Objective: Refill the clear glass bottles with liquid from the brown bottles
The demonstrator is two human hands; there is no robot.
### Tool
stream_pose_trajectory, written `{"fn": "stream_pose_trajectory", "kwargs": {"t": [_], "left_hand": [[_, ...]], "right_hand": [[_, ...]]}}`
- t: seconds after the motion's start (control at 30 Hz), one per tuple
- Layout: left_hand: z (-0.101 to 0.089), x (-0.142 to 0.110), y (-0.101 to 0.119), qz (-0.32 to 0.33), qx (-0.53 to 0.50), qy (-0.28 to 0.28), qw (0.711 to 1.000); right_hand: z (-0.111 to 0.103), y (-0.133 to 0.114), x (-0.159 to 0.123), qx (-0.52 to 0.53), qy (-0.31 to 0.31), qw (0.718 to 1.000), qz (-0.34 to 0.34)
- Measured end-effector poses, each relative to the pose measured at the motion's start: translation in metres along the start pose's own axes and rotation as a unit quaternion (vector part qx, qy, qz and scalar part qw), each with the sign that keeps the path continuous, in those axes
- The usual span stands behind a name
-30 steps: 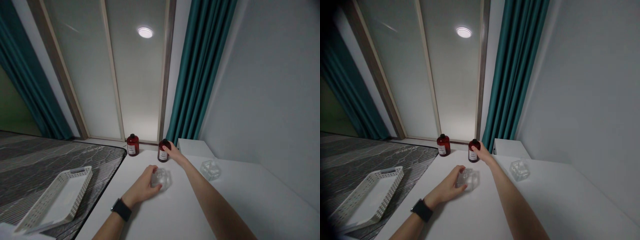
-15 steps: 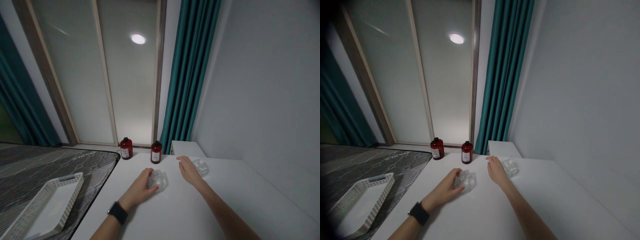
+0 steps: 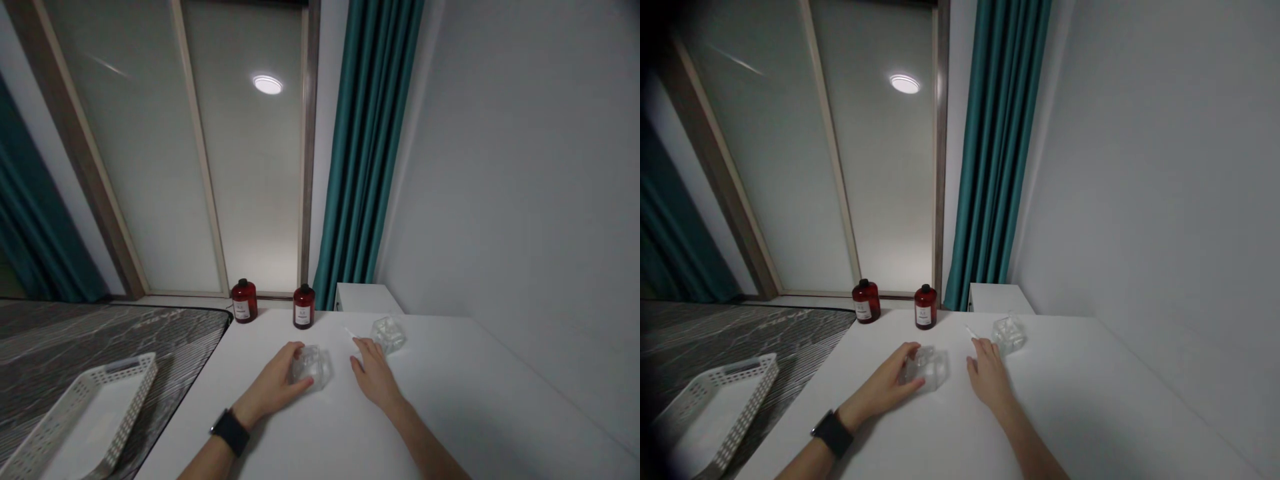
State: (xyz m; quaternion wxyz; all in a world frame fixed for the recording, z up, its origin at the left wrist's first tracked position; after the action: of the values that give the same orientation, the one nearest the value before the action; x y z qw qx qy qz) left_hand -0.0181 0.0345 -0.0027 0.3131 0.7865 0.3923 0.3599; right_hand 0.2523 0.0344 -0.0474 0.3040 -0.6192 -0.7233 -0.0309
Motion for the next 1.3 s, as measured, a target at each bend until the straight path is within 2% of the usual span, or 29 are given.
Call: {"fn": "stream_pose_trajectory", "kwargs": {"t": [0.43,0.6,0.73,0.9,0.93,1.03,1.13,1.3], "left_hand": [[0.005,-0.001,0.002,-0.003,-0.001,0.003,1.000],[0.006,-0.001,0.003,-0.010,-0.009,-0.004,1.000],[0.009,-0.001,0.000,-0.004,0.003,0.014,1.000],[0.014,0.000,0.002,0.044,0.056,0.059,0.996],[0.014,0.000,0.003,0.058,0.070,0.066,0.994],[0.015,0.000,0.008,0.102,0.112,0.078,0.985],[0.014,-0.001,0.012,0.131,0.135,0.076,0.979],[0.020,-0.003,0.016,0.141,0.124,0.049,0.981]], "right_hand": [[0.001,0.007,0.005,0.009,-0.007,1.000,0.003],[-0.005,0.005,0.009,0.055,0.026,0.998,0.021],[-0.019,0.001,0.011,0.119,0.076,0.990,0.023],[-0.042,-0.021,0.000,0.186,0.138,0.973,-0.022],[-0.045,-0.027,-0.003,0.208,0.167,0.963,-0.047],[-0.053,-0.045,-0.010,0.244,0.197,0.943,-0.109],[-0.058,-0.058,-0.013,0.241,0.197,0.938,-0.152],[-0.058,-0.067,-0.013,0.216,0.156,0.940,-0.211]]}}
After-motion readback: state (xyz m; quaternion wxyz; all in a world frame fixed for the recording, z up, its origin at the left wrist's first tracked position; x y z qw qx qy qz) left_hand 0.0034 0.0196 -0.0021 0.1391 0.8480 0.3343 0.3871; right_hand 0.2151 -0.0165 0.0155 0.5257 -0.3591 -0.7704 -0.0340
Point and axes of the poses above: each hand's wrist, its own x-axis towards the middle knuckle, its own z-axis out of the palm, y = z × x, the point moved 1 cm from there along x, towards the middle knuckle, and after that the axes turned 5 degrees about -x, right-handed, at the moved point
